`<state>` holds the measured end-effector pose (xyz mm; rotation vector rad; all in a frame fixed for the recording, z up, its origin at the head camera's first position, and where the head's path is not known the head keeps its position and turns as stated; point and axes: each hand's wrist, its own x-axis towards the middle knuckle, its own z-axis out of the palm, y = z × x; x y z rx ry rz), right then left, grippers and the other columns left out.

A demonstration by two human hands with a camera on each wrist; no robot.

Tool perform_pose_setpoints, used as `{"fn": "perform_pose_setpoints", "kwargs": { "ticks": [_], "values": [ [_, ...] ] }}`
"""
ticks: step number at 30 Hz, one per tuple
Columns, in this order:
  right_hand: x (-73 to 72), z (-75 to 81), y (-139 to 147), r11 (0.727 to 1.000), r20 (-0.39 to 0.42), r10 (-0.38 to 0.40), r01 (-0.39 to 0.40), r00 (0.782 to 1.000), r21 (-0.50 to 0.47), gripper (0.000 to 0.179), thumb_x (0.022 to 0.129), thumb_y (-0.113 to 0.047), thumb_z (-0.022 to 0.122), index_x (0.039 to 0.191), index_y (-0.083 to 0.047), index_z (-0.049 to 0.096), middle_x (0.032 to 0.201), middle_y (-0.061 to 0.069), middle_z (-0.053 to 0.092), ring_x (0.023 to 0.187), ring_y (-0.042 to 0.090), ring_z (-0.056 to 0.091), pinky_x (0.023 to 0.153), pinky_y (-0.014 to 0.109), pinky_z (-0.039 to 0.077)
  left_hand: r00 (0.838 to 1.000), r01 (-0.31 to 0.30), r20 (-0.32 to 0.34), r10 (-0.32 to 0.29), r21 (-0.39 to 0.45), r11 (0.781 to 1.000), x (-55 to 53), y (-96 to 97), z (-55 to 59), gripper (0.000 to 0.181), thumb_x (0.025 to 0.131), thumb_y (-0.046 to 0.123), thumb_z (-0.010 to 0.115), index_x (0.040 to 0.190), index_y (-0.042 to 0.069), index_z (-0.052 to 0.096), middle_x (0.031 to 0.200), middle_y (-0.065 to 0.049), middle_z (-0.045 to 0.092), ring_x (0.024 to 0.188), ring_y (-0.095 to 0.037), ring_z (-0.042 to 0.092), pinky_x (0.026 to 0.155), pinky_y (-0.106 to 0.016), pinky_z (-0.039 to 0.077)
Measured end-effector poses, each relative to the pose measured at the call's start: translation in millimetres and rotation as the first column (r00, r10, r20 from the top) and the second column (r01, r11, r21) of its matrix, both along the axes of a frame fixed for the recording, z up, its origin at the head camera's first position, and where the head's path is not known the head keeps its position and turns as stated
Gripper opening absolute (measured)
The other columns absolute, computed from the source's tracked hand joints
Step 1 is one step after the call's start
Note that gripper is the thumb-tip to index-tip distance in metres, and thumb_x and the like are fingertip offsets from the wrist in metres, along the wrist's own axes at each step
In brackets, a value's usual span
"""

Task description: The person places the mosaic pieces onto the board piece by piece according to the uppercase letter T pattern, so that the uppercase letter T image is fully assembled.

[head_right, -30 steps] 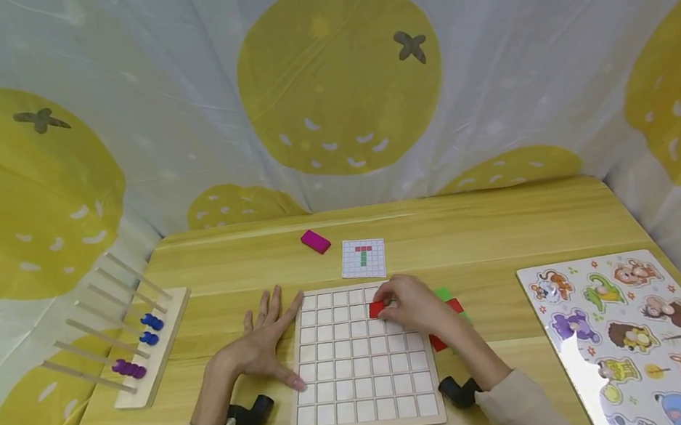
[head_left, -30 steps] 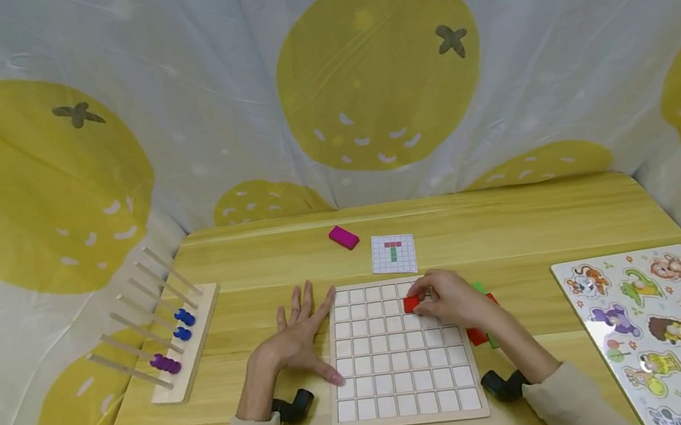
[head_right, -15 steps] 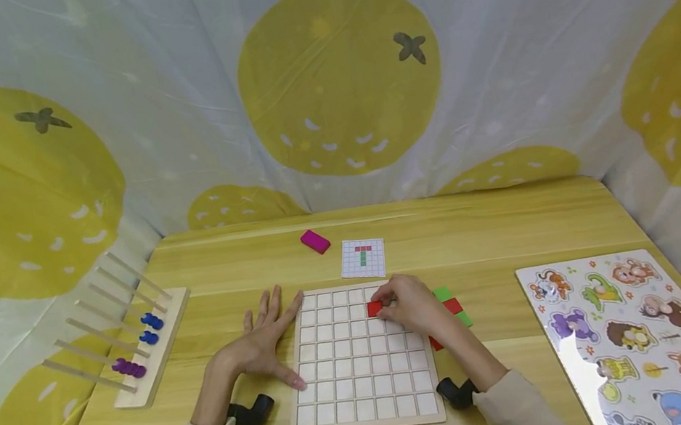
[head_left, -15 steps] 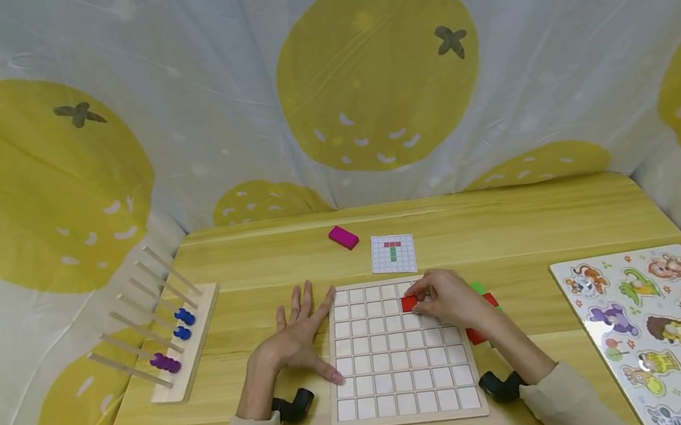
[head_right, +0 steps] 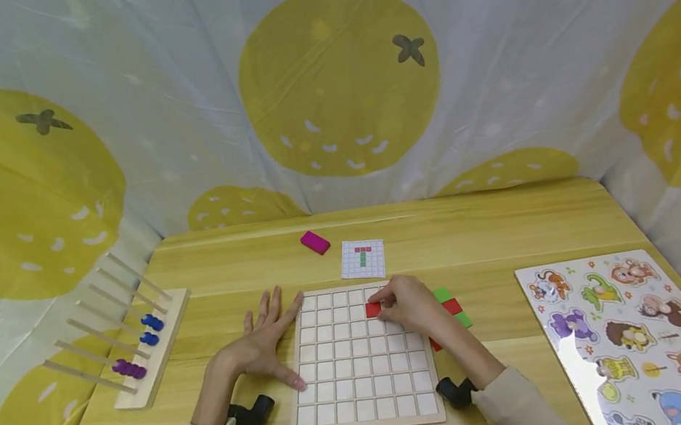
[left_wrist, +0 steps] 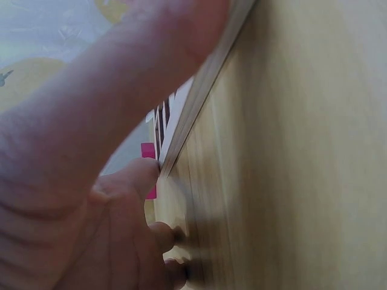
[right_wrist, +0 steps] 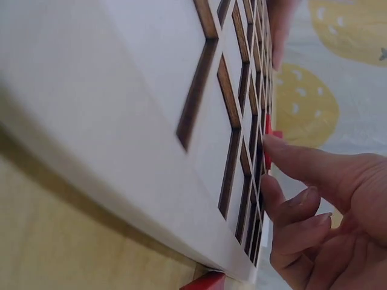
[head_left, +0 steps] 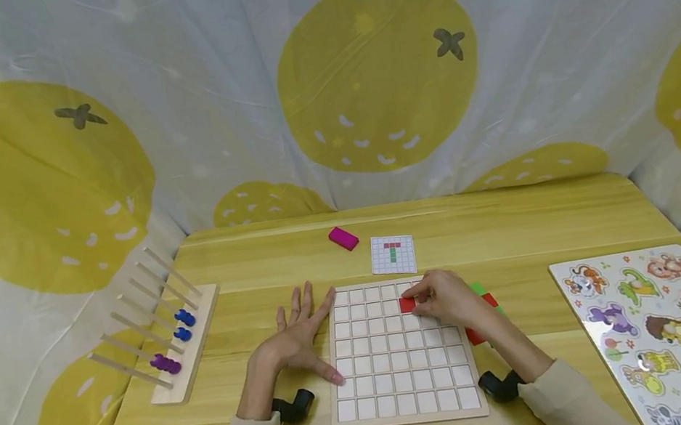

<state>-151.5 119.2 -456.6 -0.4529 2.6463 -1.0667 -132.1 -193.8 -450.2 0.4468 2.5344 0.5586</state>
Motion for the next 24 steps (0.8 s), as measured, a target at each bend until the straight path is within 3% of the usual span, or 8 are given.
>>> {"fn": "perform_pose_setpoints", "kwargs": {
  "ticks": [6, 12, 17, 24],
  "values": [
    [3.1, 5.1, 19.4, 0.996, 0.017, 0.084, -0.084, 0.996, -0.041, 0.036, 0.093, -0.010, 0.075, 0.129, -0.006, 0.073, 0.094, 0.004, 0.064, 0.076, 0.016, 0.051, 0.063, 0.023, 0.044, 1.000, 0.006, 0.000, -0.006, 0.002, 1.000, -0.1, -0.1, 0.3, 0.149, 0.059, 0.050, 0.098, 0.168, 0.020, 0.001, 0.168, -0.026, -0.025, 0.156, -0.046, -0.025, 0.122, -0.073, -0.012],
    [13.4, 6.6, 54.6, 0.991, -0.023, 0.096, -0.098, 0.995, -0.090, 0.032, 0.097, -0.017, 0.073, 0.127, -0.007, 0.073, 0.102, 0.003, 0.067, 0.071, 0.014, 0.051, 0.058, 0.023, 0.046, 1.000, 0.003, 0.005, -0.003, 0.000, 1.000, 1.0, 0.4, 1.2, 0.150, 0.059, 0.050, 0.099, 0.168, 0.020, 0.001, 0.168, -0.026, -0.025, 0.156, -0.046, -0.025, 0.123, -0.073, -0.012],
    [21.8, 3.9, 79.5, 0.989, -0.024, 0.089, -0.091, 0.996, -0.119, 0.030, 0.094, -0.016, 0.076, 0.123, -0.006, 0.074, 0.106, 0.006, 0.069, 0.064, 0.008, 0.047, 0.054, 0.022, 0.042, 1.000, 0.001, -0.001, -0.001, 0.006, 1.000, 1.2, -0.4, 0.7, 0.149, 0.058, 0.049, 0.099, 0.168, 0.019, 0.002, 0.168, -0.027, -0.025, 0.156, -0.047, -0.024, 0.122, -0.074, -0.011],
    [26.0, 2.8, 101.5, 0.985, -0.007, 0.133, -0.133, 0.991, -0.108, 0.033, 0.087, -0.015, 0.083, 0.117, -0.007, 0.074, 0.094, 0.007, 0.067, 0.064, 0.005, 0.047, 0.056, 0.021, 0.041, 1.000, -0.003, 0.010, 0.003, 0.010, 1.000, 1.2, 0.4, 0.8, 0.149, 0.058, 0.049, 0.099, 0.168, 0.021, 0.002, 0.168, -0.025, -0.026, 0.156, -0.045, -0.025, 0.123, -0.072, -0.012]
  ]
}}
